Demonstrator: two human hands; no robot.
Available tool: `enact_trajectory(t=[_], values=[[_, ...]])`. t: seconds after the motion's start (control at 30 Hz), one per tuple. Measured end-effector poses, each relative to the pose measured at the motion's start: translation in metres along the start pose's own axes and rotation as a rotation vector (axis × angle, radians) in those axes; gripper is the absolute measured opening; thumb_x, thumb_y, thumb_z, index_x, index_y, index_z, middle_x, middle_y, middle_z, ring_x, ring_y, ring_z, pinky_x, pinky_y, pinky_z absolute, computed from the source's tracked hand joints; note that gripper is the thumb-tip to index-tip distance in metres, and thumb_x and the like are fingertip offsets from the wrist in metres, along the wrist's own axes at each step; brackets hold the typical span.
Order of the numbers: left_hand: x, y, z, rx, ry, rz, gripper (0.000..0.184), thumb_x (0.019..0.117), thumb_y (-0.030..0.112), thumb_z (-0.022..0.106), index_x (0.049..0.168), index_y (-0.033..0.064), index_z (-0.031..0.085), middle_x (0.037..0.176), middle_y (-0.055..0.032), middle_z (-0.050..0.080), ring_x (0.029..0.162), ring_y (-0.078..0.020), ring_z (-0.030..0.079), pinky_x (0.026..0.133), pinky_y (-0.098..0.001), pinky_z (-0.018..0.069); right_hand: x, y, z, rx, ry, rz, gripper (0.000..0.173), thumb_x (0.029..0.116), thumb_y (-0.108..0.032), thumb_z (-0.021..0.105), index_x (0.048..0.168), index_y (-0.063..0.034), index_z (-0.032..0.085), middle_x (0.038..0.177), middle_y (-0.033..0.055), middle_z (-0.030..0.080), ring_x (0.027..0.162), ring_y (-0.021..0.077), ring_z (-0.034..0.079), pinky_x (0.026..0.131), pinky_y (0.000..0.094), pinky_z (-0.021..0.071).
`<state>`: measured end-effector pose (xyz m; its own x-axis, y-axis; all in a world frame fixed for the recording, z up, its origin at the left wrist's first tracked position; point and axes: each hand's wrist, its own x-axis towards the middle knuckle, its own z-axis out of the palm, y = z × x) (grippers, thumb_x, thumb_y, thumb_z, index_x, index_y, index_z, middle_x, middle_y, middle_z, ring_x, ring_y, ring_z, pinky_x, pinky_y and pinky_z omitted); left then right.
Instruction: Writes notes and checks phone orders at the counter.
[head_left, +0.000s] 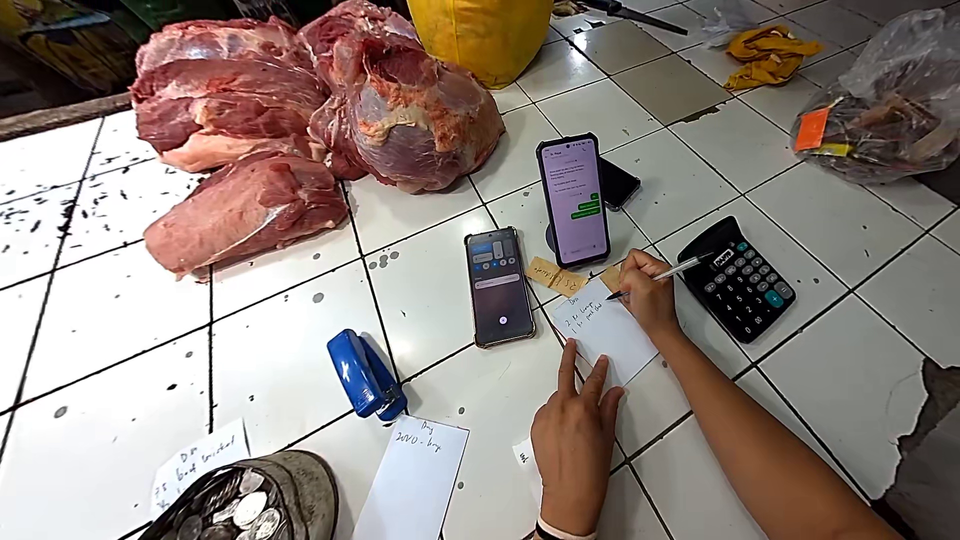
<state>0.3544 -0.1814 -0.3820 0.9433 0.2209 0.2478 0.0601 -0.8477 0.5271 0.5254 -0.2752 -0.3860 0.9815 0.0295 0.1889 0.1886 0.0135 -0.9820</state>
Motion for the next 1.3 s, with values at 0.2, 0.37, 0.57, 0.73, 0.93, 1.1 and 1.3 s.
enact_trajectory(t=[0.2,0.37,0.57,0.73,0.93,1.1,1.3], values=[[-0.001,0.0,0.002,0.0,0.039,-0.023,0.038,0.0854,0.039,0.074,0.119,0.0206,0.079,0.147,-0.0132,0.059,0.054,-0.0177,0.065,0.043,-0.0341,0.0456,0.008,-0.003,-0.014,0.399,0.019,0.212,0.027,0.0944,0.003,0.04,0.078,-0.0147,0.054,0.063,-0.0055,0.057,0.054,0.0022,0.054,0.055,0.0166,0.047],[-0.001,-0.001,0.0,-0.024,0.051,-0.011,0.048,0.0856,0.042,0.073,0.125,0.0149,0.075,0.144,-0.0134,0.061,0.056,-0.0185,0.066,0.043,-0.035,0.047,0.012,-0.009,-0.015,0.564,0.084,0.316,0.029,0.1039,-0.001,0.037,0.085,-0.0151,0.054,0.059,-0.0074,0.051,0.05,0.0018,0.049,0.054,0.0167,0.0469],[-0.002,-0.003,-0.001,-0.014,0.013,0.045,0.051,0.0806,0.047,0.076,0.123,0.0178,0.077,0.141,-0.0064,0.065,0.059,-0.0184,0.068,0.044,-0.0361,0.0471,0.012,-0.012,-0.016,0.596,0.063,0.334,0.025,0.1046,0.001,0.038,0.091,-0.0116,0.054,0.062,-0.0057,0.055,0.052,0.0024,0.054,0.056,0.0163,0.0501],[0.0,-0.001,-0.001,-0.009,0.009,0.04,0.047,0.081,0.042,0.078,0.121,0.0177,0.078,0.138,-0.0055,0.067,0.063,-0.0206,0.071,0.046,-0.0385,0.0496,0.014,-0.001,-0.02,0.335,0.0,0.047,0.015,0.0963,0.005,0.051,0.094,-0.0086,0.055,0.069,-0.0052,0.065,0.06,0.0004,0.06,0.058,0.0136,0.0499],[-0.001,-0.001,0.001,-0.009,0.021,0.038,0.039,0.0842,0.039,0.075,0.117,0.0176,0.079,0.136,-0.0047,0.068,0.061,-0.0194,0.07,0.047,-0.0377,0.0502,0.019,0.005,-0.022,0.271,0.013,0.021,0.014,0.0964,0.005,0.052,0.093,-0.0076,0.056,0.069,-0.0046,0.066,0.059,-0.0001,0.06,0.057,0.013,0.0483],[0.0,-0.001,0.001,-0.021,0.021,0.023,0.036,0.0857,0.038,0.075,0.114,0.017,0.08,0.135,-0.0052,0.069,0.061,-0.0206,0.07,0.047,-0.039,0.0514,0.022,0.006,-0.021,0.272,-0.028,0.007,0.014,0.0975,0.004,0.05,0.094,-0.0071,0.056,0.07,-0.004,0.067,0.06,0.0009,0.061,0.057,0.0135,0.0493],[-0.001,-0.001,0.0,-0.032,0.019,0.016,0.033,0.0876,0.038,0.073,0.111,0.0169,0.081,0.134,-0.0049,0.069,0.061,-0.0204,0.07,0.048,-0.0391,0.0517,0.022,0.006,-0.023,0.287,-0.056,0.023,0.015,0.098,0.002,0.048,0.094,-0.0087,0.057,0.069,-0.0042,0.068,0.061,0.0019,0.064,0.06,0.0146,0.0516]])
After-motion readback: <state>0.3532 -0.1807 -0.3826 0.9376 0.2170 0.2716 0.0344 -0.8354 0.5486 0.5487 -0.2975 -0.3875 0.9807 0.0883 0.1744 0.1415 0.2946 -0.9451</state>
